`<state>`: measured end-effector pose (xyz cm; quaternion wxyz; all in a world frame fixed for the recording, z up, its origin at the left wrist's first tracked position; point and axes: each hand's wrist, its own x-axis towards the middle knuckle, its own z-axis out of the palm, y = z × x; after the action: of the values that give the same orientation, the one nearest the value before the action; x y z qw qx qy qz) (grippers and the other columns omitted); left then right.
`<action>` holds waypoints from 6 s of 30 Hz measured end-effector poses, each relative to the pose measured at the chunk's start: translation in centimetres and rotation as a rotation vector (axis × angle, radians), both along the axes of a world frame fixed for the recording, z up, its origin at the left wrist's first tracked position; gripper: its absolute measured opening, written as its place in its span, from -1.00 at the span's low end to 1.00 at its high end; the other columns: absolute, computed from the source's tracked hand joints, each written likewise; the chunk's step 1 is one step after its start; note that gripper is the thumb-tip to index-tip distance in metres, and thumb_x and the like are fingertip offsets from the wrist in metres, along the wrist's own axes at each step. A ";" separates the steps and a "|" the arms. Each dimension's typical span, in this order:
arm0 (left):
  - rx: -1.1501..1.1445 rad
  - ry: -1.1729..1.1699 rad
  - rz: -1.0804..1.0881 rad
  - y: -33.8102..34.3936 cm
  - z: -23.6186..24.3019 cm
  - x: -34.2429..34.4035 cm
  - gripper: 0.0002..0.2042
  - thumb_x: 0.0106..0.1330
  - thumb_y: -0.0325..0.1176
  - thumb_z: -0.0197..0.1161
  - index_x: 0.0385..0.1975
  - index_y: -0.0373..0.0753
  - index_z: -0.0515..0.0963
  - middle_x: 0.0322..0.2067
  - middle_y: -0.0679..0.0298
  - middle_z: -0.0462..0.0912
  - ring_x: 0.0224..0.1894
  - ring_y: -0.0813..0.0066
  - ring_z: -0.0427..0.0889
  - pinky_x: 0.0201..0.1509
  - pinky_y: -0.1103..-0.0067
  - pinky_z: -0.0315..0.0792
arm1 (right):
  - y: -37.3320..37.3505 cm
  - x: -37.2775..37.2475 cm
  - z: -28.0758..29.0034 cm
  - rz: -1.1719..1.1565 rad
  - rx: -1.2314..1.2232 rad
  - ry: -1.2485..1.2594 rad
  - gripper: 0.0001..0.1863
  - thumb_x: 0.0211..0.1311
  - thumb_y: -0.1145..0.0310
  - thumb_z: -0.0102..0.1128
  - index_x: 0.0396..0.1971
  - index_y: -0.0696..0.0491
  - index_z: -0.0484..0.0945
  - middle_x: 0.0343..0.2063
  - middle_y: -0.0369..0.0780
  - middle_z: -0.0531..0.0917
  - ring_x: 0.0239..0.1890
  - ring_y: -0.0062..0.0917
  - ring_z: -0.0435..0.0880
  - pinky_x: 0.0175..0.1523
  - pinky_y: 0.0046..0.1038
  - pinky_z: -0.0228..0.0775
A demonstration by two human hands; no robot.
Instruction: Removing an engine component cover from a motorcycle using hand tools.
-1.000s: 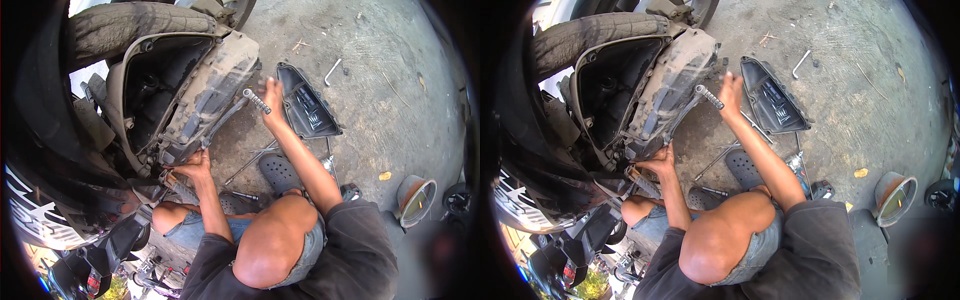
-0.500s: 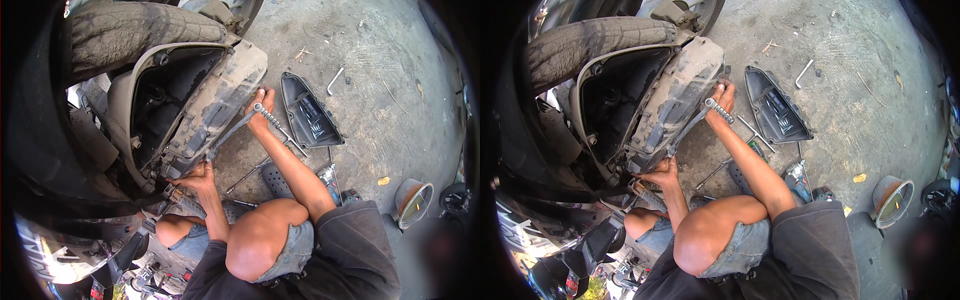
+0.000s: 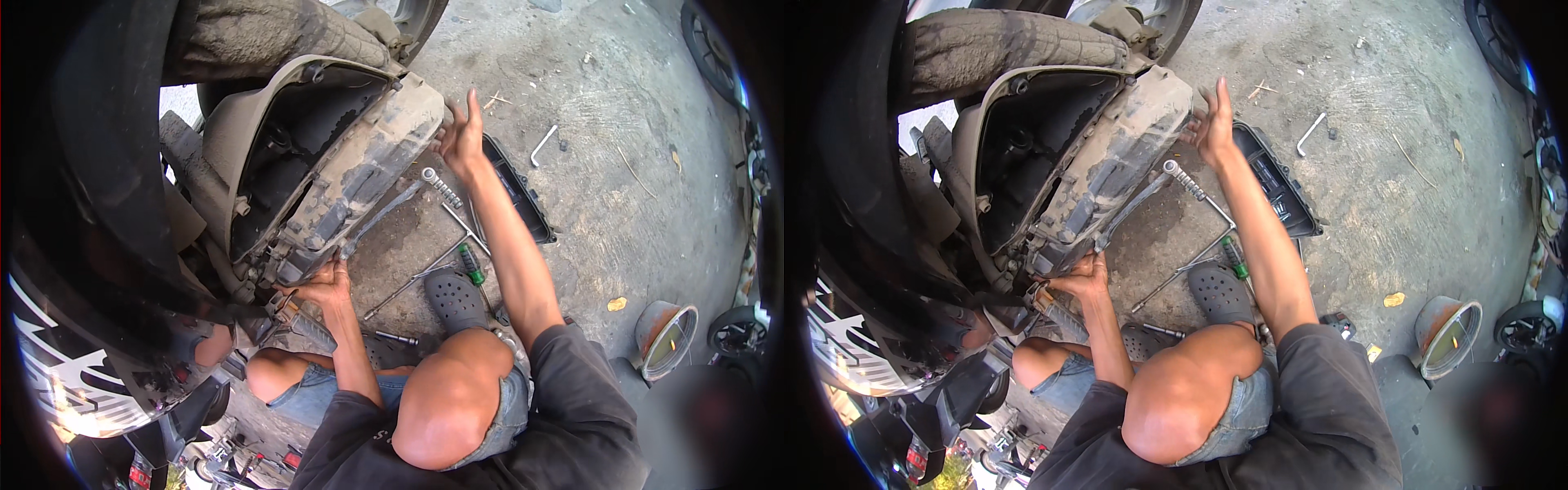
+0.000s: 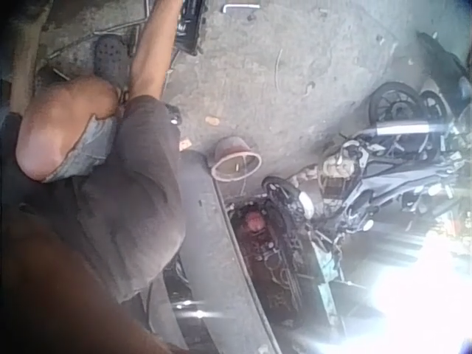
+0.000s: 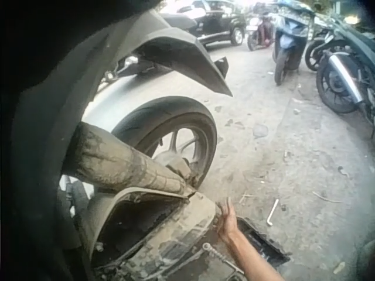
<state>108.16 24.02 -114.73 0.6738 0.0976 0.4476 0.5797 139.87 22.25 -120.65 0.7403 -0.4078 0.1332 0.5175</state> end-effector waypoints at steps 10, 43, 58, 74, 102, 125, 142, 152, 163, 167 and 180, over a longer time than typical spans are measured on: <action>0.031 -0.016 0.141 -1.2 -0.1 1.4 -0.04 -0.01 0.52 -0.02 0.31 -0.06 0.23 0.30 0.16 0.26 0.31 0.02 0.22 0.34 -0.04 0.09 | 2.1 0.4 3.0 0.167 0.211 -0.266 -0.27 0.15 -0.15 0.18 0.06 0.22 0.40 -0.06 -0.06 0.57 0.01 -0.35 0.56 0.20 -0.31 0.33; -0.052 -0.126 0.078 -3.8 -2.0 -0.2 0.00 -0.12 0.58 -0.09 0.32 0.03 0.19 0.33 0.12 0.14 0.32 -0.06 0.09 0.30 -0.03 0.05 | 2.7 1.2 3.3 0.232 0.297 -0.279 -0.46 0.21 0.00 0.16 0.01 0.13 0.46 -0.08 -0.15 0.60 -0.04 -0.40 0.59 0.17 -0.33 0.38; -0.113 -0.290 0.041 -1.6 -4.8 -0.2 0.01 -0.06 0.58 -0.24 0.34 -0.02 0.15 0.37 0.05 0.04 0.39 -0.04 -0.04 0.39 -0.05 -0.08 | 1.9 0.7 4.8 0.202 0.076 -0.508 0.03 -0.08 -0.01 0.41 0.20 0.38 0.10 -0.01 0.16 0.45 0.01 -0.19 0.54 0.14 -0.30 0.38; -0.017 -0.278 -0.080 0.1 -9.2 -0.2 -0.12 0.09 0.40 -0.07 0.36 -0.04 0.11 0.36 0.12 0.11 0.35 -0.12 0.11 0.24 -0.29 0.04 | 0.5 -0.4 5.8 0.191 -0.125 -0.891 0.06 -0.18 -0.27 0.39 0.07 0.37 0.30 -0.11 0.17 0.54 -0.02 -0.18 0.57 0.11 -0.30 0.38; 1.066 1.748 -0.561 -2.8 6.2 10.0 -0.47 0.24 -0.25 0.25 0.05 -0.44 0.20 0.08 -0.09 0.30 0.07 0.16 0.37 0.17 0.31 0.25 | -4.2 -8.1 -5.3 0.110 0.218 -0.140 -0.44 0.33 0.07 -0.04 0.12 0.22 0.38 0.02 -0.09 0.54 0.09 -0.37 0.50 0.23 -0.35 0.25; 1.570 2.031 -0.532 9.7 3.3 -1.4 -0.37 0.45 -0.04 -0.20 0.27 -0.52 0.05 0.23 -0.22 0.17 0.21 -0.10 0.31 0.22 0.13 0.27 | -0.2 -2.6 -8.1 0.208 0.552 -0.228 -0.52 0.01 0.14 0.45 -0.20 0.24 0.65 -0.41 -0.04 0.72 -0.39 -0.51 0.68 -0.25 -0.50 0.51; 1.308 2.125 -0.785 8.0 5.4 1.9 -0.54 0.20 -0.42 0.27 0.06 -0.55 0.37 0.02 -0.17 0.45 -0.08 -0.11 0.56 -0.05 0.18 0.50 | -1.3 -3.3 -6.2 0.167 0.432 -0.281 -0.66 0.09 0.27 0.38 -0.30 0.28 0.66 -0.56 -0.03 0.69 -0.49 -0.65 0.59 -0.33 -0.47 0.50; 0.990 1.887 -0.645 5.1 5.7 7.0 -0.50 0.36 -0.11 -0.13 -0.12 -0.56 0.43 -0.26 -0.01 0.56 -0.23 0.23 0.52 -0.13 0.29 0.46 | -1.6 -3.5 -5.8 0.130 0.395 -0.290 -0.63 0.12 0.24 0.37 -0.28 0.29 0.65 -0.51 -0.03 0.70 -0.48 -0.62 0.62 -0.29 -0.48 0.51; 1.312 1.671 -0.881 -3.8 8.2 8.1 -0.63 0.34 -0.20 0.05 -0.17 -0.49 0.46 -0.08 -0.13 0.49 0.01 0.00 0.50 0.12 0.21 0.37 | -1.7 -2.3 -6.9 0.267 0.333 -0.636 -0.56 0.20 0.08 0.19 -0.32 0.24 0.68 -0.48 -0.16 0.72 -0.42 -0.58 0.64 -0.29 -0.49 0.39; 0.941 1.521 -0.671 -6.5 5.6 5.0 -0.76 0.29 -0.30 0.13 -0.24 -0.38 0.51 -0.20 0.00 0.58 -0.15 0.13 0.56 -0.01 0.33 0.41 | -1.6 -3.3 -7.0 0.292 0.484 -0.268 -0.61 0.22 0.15 0.12 -0.24 0.21 0.63 -0.24 -0.21 0.67 -0.19 -0.53 0.59 -0.05 -0.43 0.37; -0.031 0.687 0.220 -1.5 -7.4 -9.9 -0.52 0.33 0.09 0.02 0.08 -0.14 0.38 -0.13 0.30 0.53 -0.15 0.38 0.50 -0.16 0.48 0.36 | -2.8 -1.8 4.9 0.165 0.086 -0.555 -0.31 0.21 -0.02 0.12 0.11 0.28 0.36 0.07 -0.02 0.48 0.13 -0.31 0.44 0.21 -0.30 0.22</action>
<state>98.30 22.48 -122.09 0.4191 0.2277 0.6645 0.5753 138.04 19.46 -115.73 0.7207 -0.5113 -0.1299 0.4498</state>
